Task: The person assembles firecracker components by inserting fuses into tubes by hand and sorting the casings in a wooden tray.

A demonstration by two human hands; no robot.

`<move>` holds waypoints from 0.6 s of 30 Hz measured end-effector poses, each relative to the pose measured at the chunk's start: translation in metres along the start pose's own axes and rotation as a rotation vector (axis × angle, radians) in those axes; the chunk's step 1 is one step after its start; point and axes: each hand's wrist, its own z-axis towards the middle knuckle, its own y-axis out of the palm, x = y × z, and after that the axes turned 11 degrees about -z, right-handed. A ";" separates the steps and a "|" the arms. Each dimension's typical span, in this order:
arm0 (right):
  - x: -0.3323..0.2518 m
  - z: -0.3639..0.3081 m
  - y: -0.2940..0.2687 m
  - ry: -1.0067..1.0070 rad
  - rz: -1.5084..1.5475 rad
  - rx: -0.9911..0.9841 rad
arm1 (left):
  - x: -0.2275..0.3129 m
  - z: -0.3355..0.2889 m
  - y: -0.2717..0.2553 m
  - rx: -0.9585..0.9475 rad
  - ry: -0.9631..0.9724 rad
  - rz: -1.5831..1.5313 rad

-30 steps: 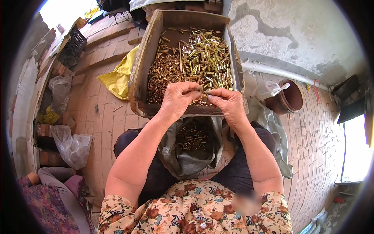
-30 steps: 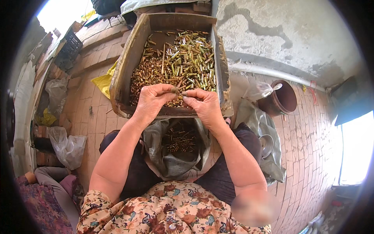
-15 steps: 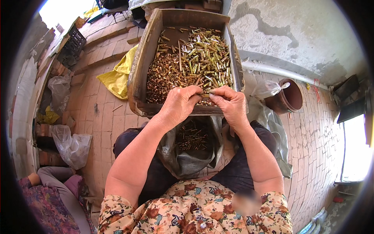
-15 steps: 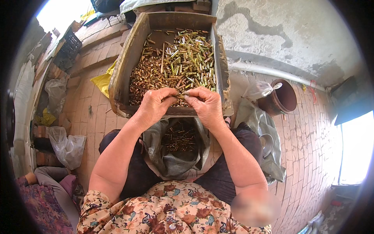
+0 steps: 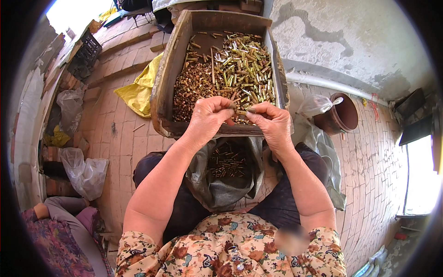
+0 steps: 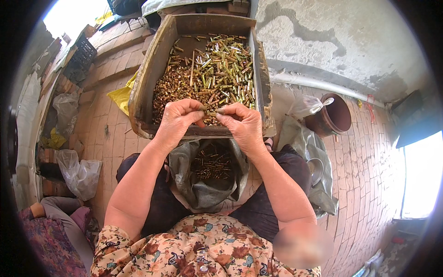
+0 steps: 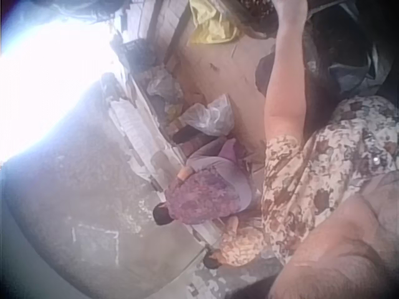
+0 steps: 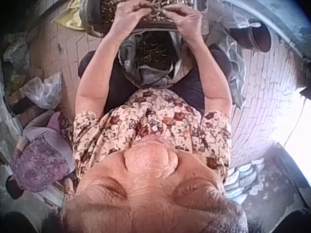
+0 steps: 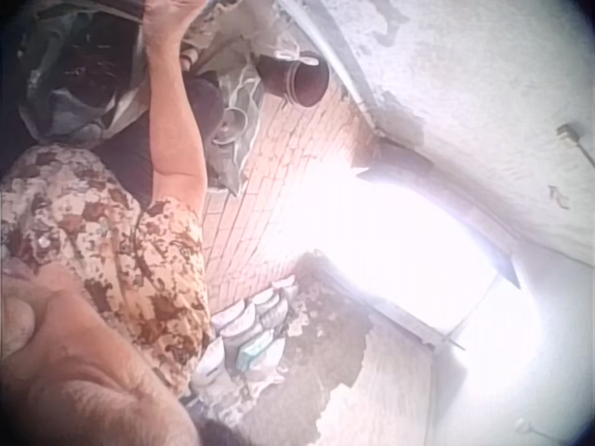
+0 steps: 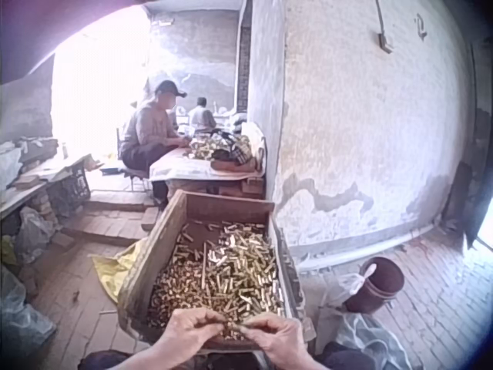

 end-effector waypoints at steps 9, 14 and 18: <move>-0.006 -0.001 0.001 0.130 0.159 0.028 | -0.008 0.001 0.001 0.025 -0.055 -0.268; -0.007 -0.001 0.001 0.149 0.234 0.040 | -0.009 0.001 0.003 0.031 -0.046 -0.365; -0.007 -0.001 0.001 0.167 0.261 0.048 | -0.009 0.000 0.003 0.022 -0.053 -0.395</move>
